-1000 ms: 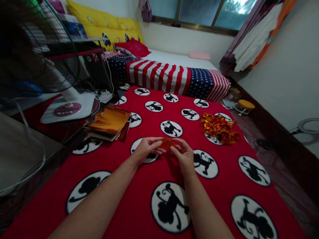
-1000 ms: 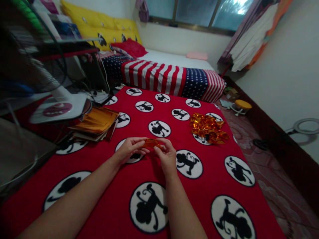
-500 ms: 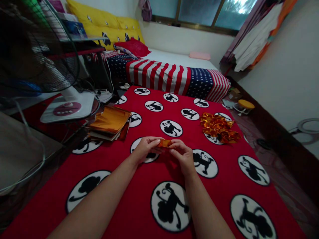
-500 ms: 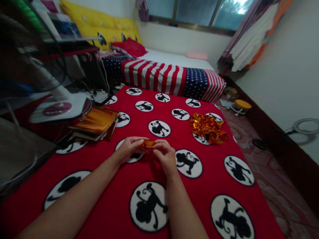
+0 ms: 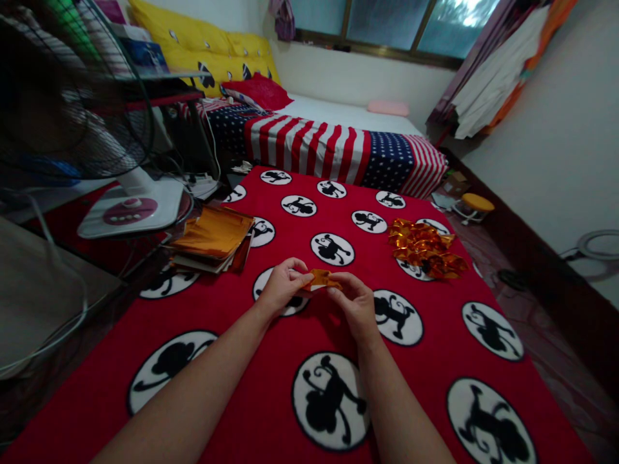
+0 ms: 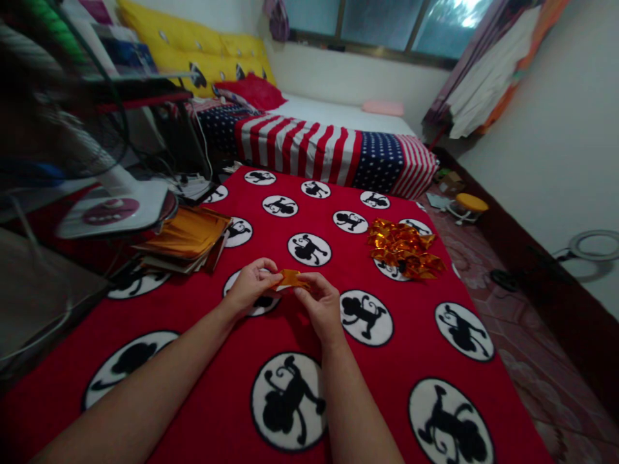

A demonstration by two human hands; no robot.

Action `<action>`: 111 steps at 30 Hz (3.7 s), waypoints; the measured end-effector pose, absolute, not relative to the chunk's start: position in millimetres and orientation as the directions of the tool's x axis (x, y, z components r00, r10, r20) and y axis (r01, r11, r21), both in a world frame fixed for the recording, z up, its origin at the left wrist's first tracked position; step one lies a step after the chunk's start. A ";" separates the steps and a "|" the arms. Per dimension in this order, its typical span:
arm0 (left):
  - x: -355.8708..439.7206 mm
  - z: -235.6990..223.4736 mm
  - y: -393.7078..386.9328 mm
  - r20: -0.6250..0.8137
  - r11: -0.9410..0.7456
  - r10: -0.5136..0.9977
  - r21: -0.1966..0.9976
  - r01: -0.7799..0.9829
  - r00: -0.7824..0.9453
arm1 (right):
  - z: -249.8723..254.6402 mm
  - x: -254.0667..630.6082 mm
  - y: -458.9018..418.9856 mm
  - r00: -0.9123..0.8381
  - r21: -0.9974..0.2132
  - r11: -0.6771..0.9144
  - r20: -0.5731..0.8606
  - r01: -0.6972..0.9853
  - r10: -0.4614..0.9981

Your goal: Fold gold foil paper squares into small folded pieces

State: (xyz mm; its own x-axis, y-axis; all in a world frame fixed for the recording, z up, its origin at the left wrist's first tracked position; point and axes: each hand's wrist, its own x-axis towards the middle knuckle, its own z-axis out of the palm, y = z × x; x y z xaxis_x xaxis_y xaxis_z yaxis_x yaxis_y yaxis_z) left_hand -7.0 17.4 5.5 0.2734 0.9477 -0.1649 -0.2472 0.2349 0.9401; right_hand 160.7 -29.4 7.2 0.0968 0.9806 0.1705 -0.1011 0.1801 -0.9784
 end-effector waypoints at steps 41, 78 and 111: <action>-9.4 9.7 9.9 0.097 -0.133 0.882 0.990 0.048 0.460 | 4.6 162.8 -26.4 0.280 -0.997 -0.015 -0.034 -0.070 0.959; -4.6 6.7 16.4 0.068 -0.072 0.953 0.997 0.002 0.294 | 8.5 158.6 -28.8 0.160 -0.998 -0.038 -0.047 -0.057 0.986; 5.5 9.1 1.6 0.446 -0.455 0.885 0.771 0.445 0.133 | -1.4 148.7 -31.3 0.344 -0.947 0.138 0.238 0.290 0.908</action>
State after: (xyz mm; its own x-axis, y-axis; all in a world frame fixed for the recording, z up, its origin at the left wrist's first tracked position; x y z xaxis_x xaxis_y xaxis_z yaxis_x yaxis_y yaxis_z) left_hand 5.5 1.6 9.1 0.1332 0.8851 0.4459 0.4448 -0.4554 0.7712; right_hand 148.7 -31.3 -1.4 0.3441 0.9083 0.2380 0.2900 0.1383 -0.9470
